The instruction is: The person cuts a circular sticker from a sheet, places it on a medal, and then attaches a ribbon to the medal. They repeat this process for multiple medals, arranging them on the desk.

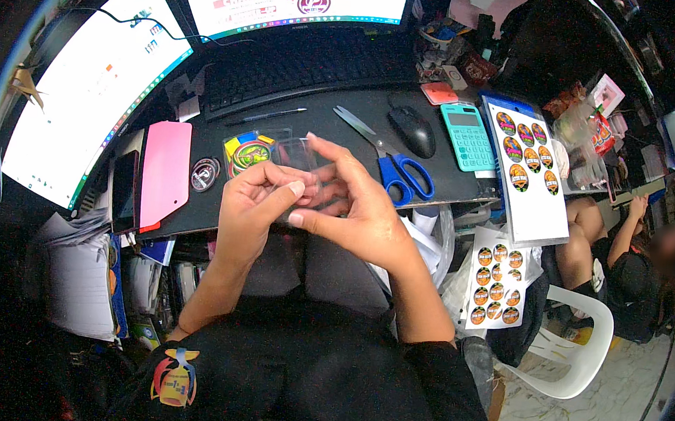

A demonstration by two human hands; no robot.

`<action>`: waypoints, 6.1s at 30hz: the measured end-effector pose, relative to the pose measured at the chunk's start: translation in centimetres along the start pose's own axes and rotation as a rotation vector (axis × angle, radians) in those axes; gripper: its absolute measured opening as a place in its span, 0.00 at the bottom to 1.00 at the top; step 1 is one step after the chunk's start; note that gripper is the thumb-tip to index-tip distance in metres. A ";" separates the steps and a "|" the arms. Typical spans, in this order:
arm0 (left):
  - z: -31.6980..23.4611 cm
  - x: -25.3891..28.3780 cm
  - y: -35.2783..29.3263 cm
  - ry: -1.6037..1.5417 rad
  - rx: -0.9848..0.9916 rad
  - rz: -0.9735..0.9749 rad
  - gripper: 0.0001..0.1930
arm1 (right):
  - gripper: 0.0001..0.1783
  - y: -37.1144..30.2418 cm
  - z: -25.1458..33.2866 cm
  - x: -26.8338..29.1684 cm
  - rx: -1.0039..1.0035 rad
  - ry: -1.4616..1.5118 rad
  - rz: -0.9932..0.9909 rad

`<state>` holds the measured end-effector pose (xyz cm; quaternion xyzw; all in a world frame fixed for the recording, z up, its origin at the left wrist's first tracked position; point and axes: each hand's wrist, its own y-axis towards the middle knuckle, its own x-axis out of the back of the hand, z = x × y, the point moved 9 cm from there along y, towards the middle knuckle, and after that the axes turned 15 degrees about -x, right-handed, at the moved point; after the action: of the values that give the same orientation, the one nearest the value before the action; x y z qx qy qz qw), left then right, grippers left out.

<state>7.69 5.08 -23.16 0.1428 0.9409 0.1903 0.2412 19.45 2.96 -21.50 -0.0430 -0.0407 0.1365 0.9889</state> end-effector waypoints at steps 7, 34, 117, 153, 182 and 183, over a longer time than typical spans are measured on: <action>-1.1 0.2 0.6 0.289 -0.158 0.033 0.01 | 0.36 0.3 -0.9 0.0 -0.069 0.046 -0.078; 0.3 3.8 1.3 0.041 -0.027 -0.197 0.17 | 0.13 4.5 -3.7 2.7 0.273 -0.908 -0.850; 5.8 3.2 3.4 1.608 -0.132 0.464 0.22 | 0.07 -7.1 -37.4 16.4 -0.726 -1.071 -0.628; 6.5 2.5 0.7 1.177 -0.491 0.252 0.20 | 0.30 5.5 -7.6 1.8 -0.129 -0.355 -0.480; 1.9 11.1 3.1 1.593 0.036 0.095 0.36 | 0.13 9.5 -7.1 -1.1 0.195 -0.427 -0.626; 1.8 11.1 3.2 1.533 -0.016 0.079 0.35 | 0.13 9.1 -7.5 -2.0 0.166 -0.367 -0.578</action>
<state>-0.17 12.45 -27.70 0.0028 0.8377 0.2515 -0.4848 15.78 10.56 -29.94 0.0760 -0.2171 -0.1408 0.9629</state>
